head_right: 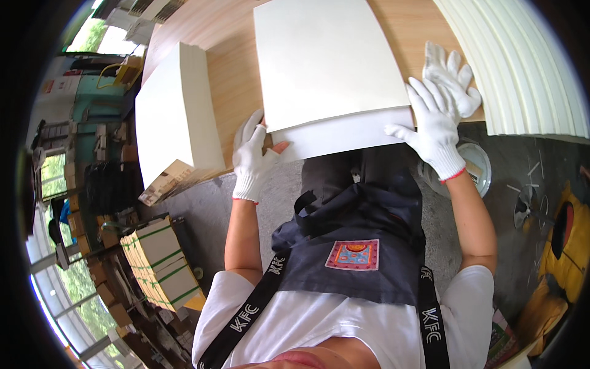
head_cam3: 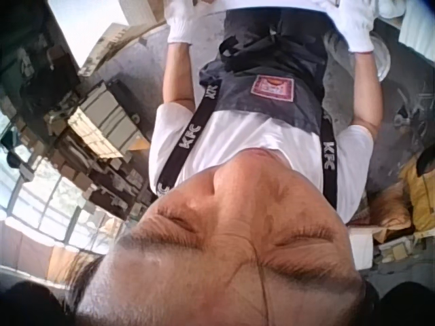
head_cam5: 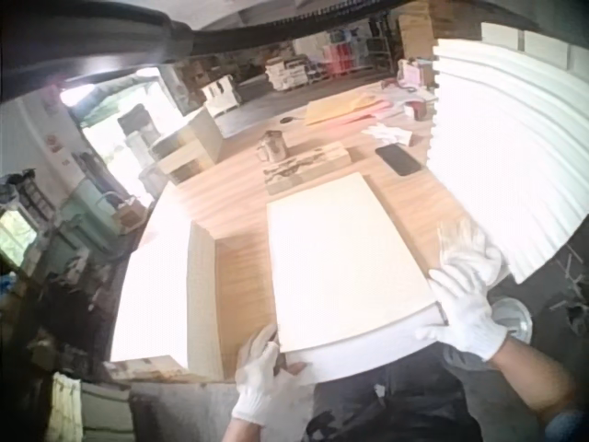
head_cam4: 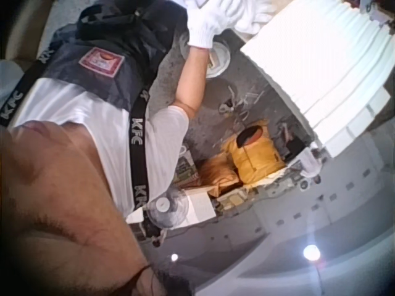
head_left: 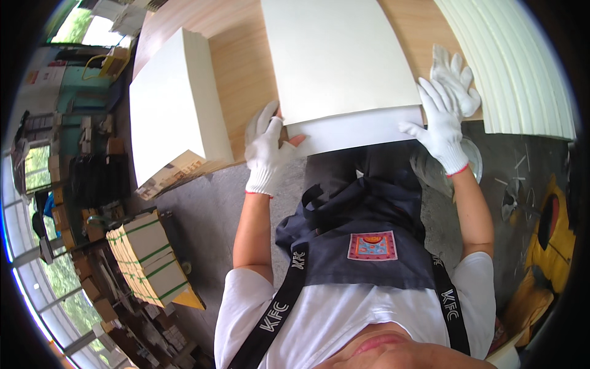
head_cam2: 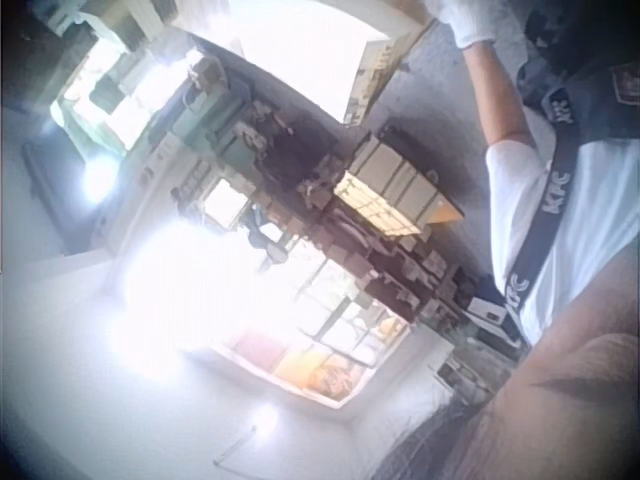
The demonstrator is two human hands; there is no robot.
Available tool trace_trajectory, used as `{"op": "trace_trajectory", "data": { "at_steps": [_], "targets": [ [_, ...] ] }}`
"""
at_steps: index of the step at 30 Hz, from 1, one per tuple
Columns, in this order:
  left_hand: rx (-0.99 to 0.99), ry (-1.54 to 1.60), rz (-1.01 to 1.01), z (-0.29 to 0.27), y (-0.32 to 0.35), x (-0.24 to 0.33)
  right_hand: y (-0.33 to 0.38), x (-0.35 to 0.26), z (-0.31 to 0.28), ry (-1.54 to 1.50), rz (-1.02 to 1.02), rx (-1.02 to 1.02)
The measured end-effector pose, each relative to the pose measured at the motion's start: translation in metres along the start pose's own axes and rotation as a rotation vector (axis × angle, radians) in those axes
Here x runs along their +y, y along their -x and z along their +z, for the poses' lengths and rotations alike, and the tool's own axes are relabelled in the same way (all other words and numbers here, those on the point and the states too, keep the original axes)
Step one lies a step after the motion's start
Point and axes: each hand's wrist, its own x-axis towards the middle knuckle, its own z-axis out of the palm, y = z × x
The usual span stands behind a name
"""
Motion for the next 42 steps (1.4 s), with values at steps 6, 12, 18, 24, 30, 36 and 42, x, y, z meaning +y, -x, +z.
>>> {"op": "trace_trajectory", "data": {
  "at_steps": [6, 12, 18, 24, 30, 36, 42],
  "targets": [
    [0.006, 0.045, 0.015, 0.007, -0.002, -0.008, -0.002, -0.004, -0.004, 0.047, 0.016, -0.041],
    [-0.074, 0.093, 0.015, 0.005, -0.001, -0.01, -0.001, -0.004, -0.004, 0.06, 0.047, -0.08],
    [-0.016, 0.069, 0.028, 0.003, -0.003, -0.006, -0.001, -0.001, -0.002, 0.065, 0.047, -0.093],
    [-0.011, -0.015, 0.021, 0.004, -0.001, -0.007, -0.003, -0.004, -0.006, 0.061, -0.024, 0.015],
    [-0.005, 0.013, 0.0, 0.0, -0.002, -0.005, -0.002, 0.0, 0.0, 0.032, 0.0, -0.026],
    [0.012, 0.042, -0.005, 0.001, 0.001, -0.007, -0.001, 0.001, 0.002, 0.032, -0.012, -0.037],
    [0.008, 0.017, 0.016, 0.003, 0.003, -0.007, -0.001, 0.0, 0.003, 0.019, 0.012, -0.042]
  ]
}}
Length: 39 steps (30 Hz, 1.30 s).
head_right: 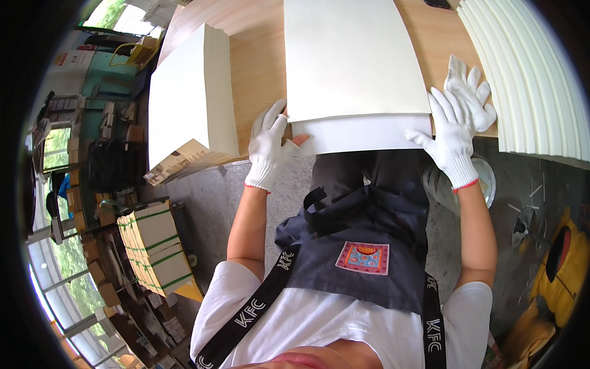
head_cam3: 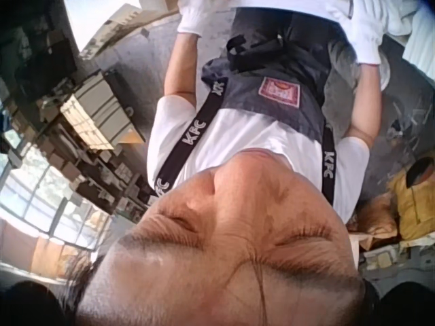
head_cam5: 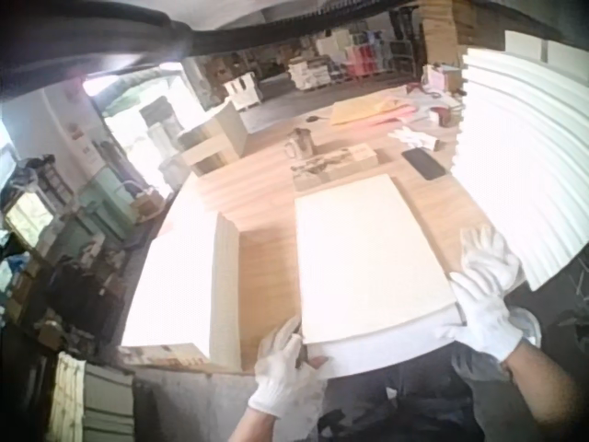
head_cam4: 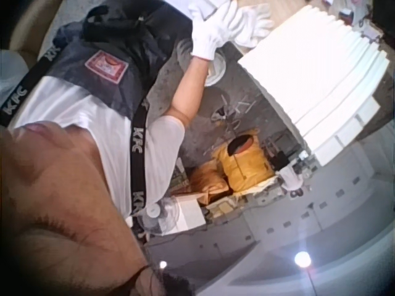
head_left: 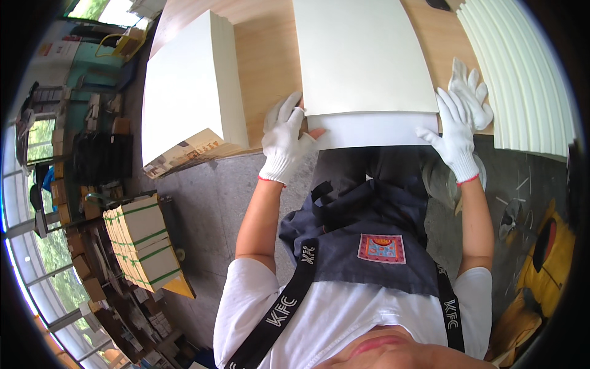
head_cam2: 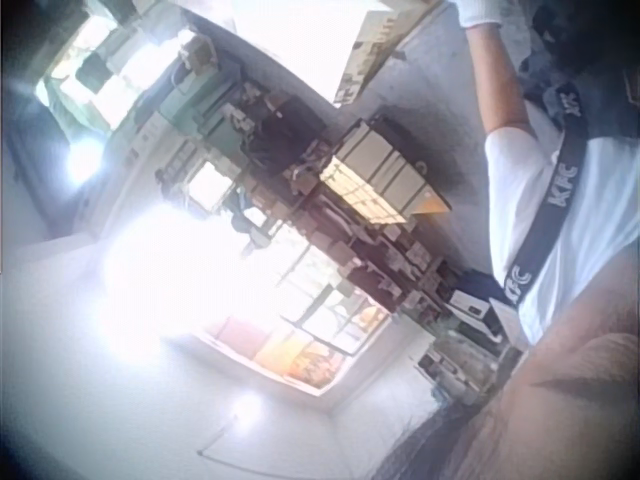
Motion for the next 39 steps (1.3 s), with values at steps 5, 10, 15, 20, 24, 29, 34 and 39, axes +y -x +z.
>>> {"op": "trace_trajectory", "data": {
  "at_steps": [5, 10, 15, 20, 24, 29, 34, 39],
  "targets": [
    [-0.012, -0.042, 0.019, 0.0, -0.001, 0.0, -0.002, 0.001, -0.002, 0.024, -0.014, 0.017],
    [0.078, -0.005, 0.015, 0.006, -0.001, -0.003, 0.001, 0.0, -0.011, -0.18, 0.04, 0.068],
    [0.003, 0.059, 0.39, -0.009, -0.018, 0.07, -0.026, -0.005, -0.053, -0.299, -0.165, 0.092],
    [-0.054, 0.004, 0.408, 0.01, -0.034, 0.095, -0.073, -0.021, -0.056, -0.248, -0.141, -0.318],
    [-0.135, 0.013, 0.401, 0.006, -0.045, 0.09, -0.095, -0.012, -0.043, -0.363, -0.128, -0.452],
    [-0.122, -0.044, 0.441, -0.002, -0.04, 0.1, -0.105, -0.018, -0.044, -0.362, -0.155, -0.492],
    [-0.216, -0.068, 0.424, -0.006, -0.049, 0.091, -0.103, -0.025, -0.058, -0.33, -0.114, -0.566],
    [-0.167, -0.197, 0.455, -0.012, -0.039, 0.097, -0.105, -0.024, -0.058, -0.33, -0.083, -0.59]
  ]
}}
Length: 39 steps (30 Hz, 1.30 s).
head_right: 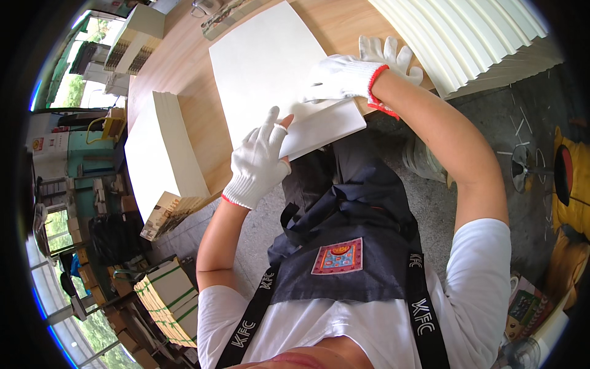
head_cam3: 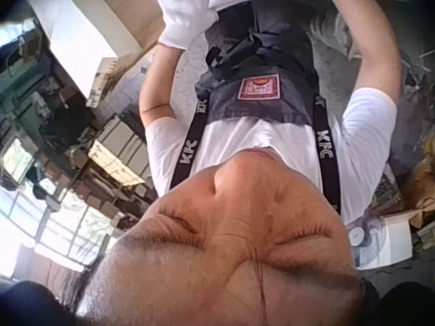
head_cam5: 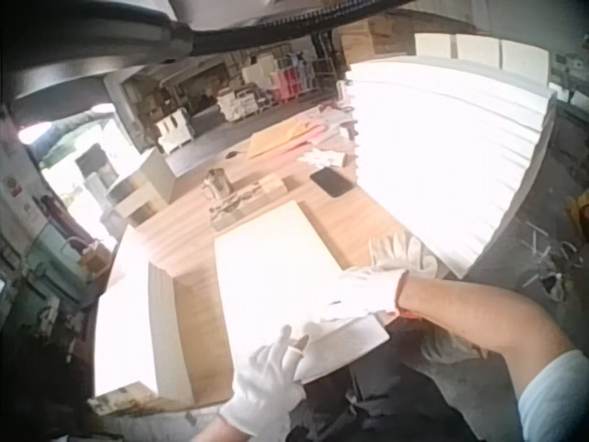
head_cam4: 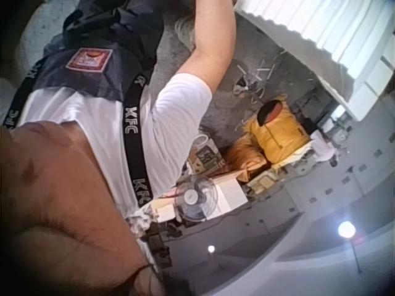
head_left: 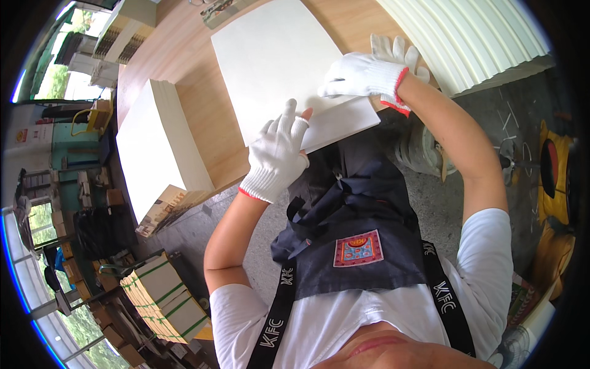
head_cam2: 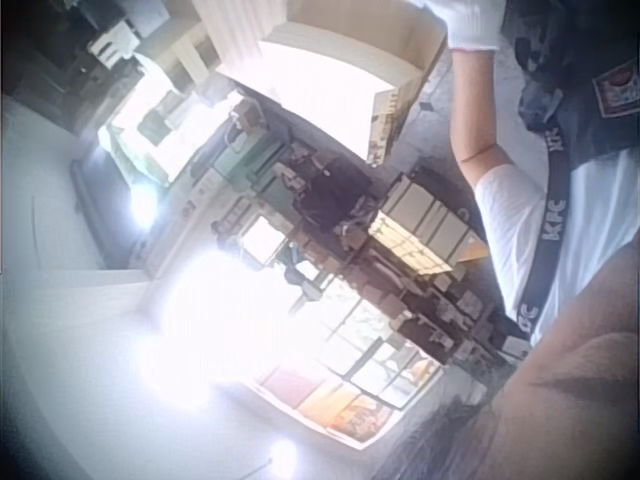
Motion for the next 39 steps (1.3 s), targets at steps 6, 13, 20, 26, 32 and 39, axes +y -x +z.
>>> {"op": "trace_trajectory", "data": {
  "at_steps": [6, 13, 20, 26, 32, 39],
  "targets": [
    [-0.096, 0.035, 0.024, -0.007, 0.0, -0.043, 0.001, -0.015, -0.01, -0.017, -0.004, -0.051],
    [-0.27, 0.486, -0.352, -0.002, -0.029, -0.086, -0.006, -0.005, -0.008, 0.117, -0.083, -0.036],
    [-0.37, 0.543, -0.464, 0.008, -0.029, -0.105, -0.014, 0.016, 0.015, -0.059, -0.058, 0.118],
    [-0.351, 0.559, -0.488, 0.006, -0.036, -0.096, -0.02, 0.033, 0.037, -0.128, -0.072, 0.247],
    [-0.485, 0.586, -0.469, 0.001, -0.039, -0.104, -0.019, 0.031, 0.043, -0.204, -0.185, 0.334],
    [-0.571, 0.417, -0.276, -0.005, -0.06, -0.105, -0.018, 0.031, 0.042, -0.211, -0.241, 0.401]
  ]
}}
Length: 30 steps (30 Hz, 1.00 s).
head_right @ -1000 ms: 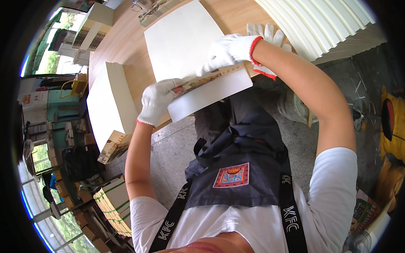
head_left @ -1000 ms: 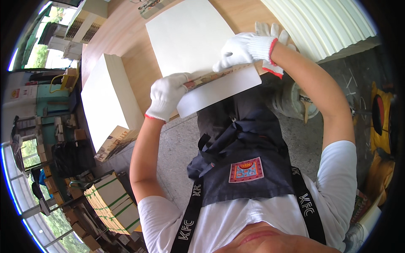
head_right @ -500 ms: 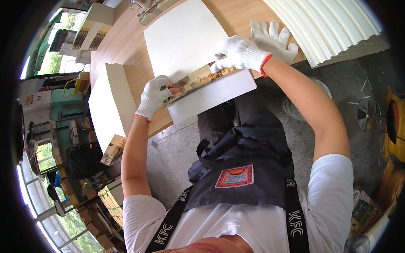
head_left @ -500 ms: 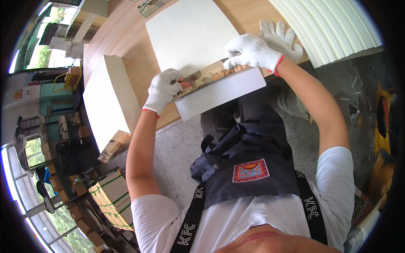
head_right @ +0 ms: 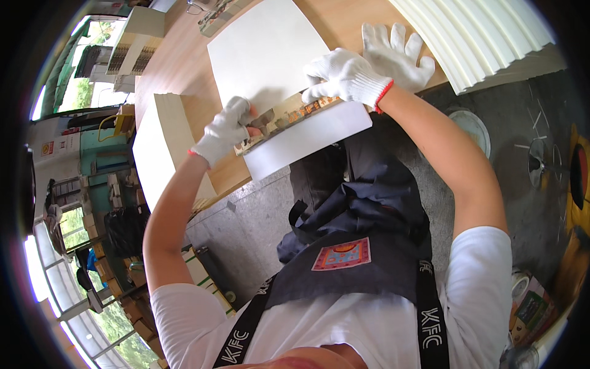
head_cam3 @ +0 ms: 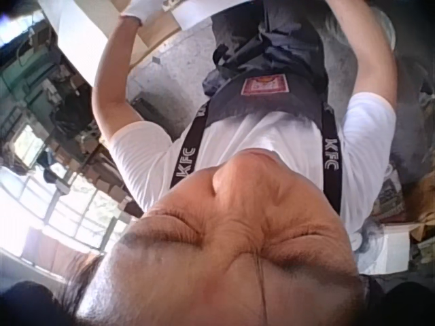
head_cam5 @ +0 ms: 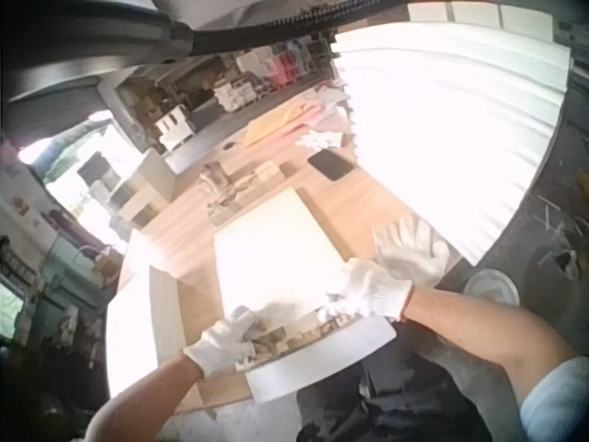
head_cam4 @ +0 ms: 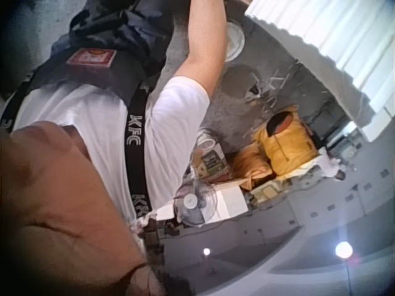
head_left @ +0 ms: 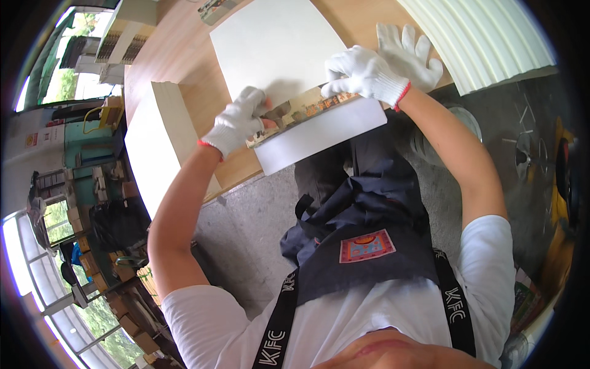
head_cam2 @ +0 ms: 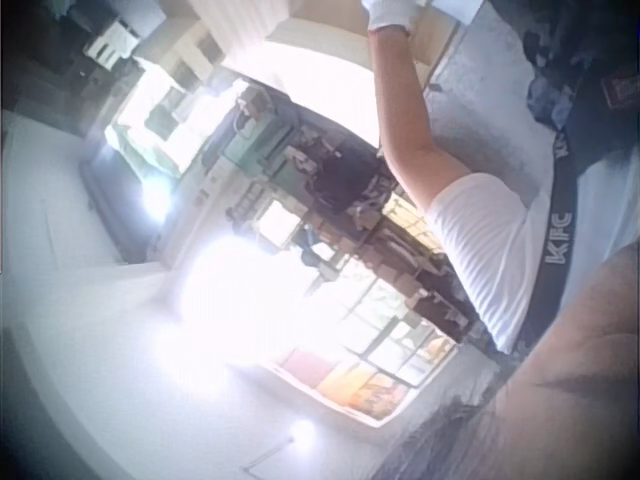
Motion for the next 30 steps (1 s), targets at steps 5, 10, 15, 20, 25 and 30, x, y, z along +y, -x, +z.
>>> {"op": "trace_trajectory", "data": {
  "at_steps": [5, 10, 15, 20, 25, 30],
  "targets": [
    [-0.041, -0.369, 0.287, -0.019, -0.025, 0.018, 0.0, 0.0, 0.001, 0.048, 0.035, -0.019],
    [-0.117, -0.756, 0.617, -0.024, -0.037, 0.037, 0.003, -0.004, -0.001, 0.112, -0.013, 0.02],
    [-0.349, -0.881, 0.642, -0.028, -0.048, 0.07, 0.003, 0.005, 0.0, 0.095, -0.045, 0.045],
    [-0.501, -0.882, 0.518, -0.031, -0.057, 0.088, 0.024, -0.027, -0.03, 0.372, 0.111, 0.343],
    [-0.556, -0.984, 0.426, -0.021, -0.071, 0.083, 0.077, 0.039, -0.024, 0.874, 0.375, 0.332],
    [-0.551, -0.98, 0.497, -0.028, -0.07, 0.078, 0.078, 0.017, -0.021, 0.528, -0.096, 0.448]
  ]
}}
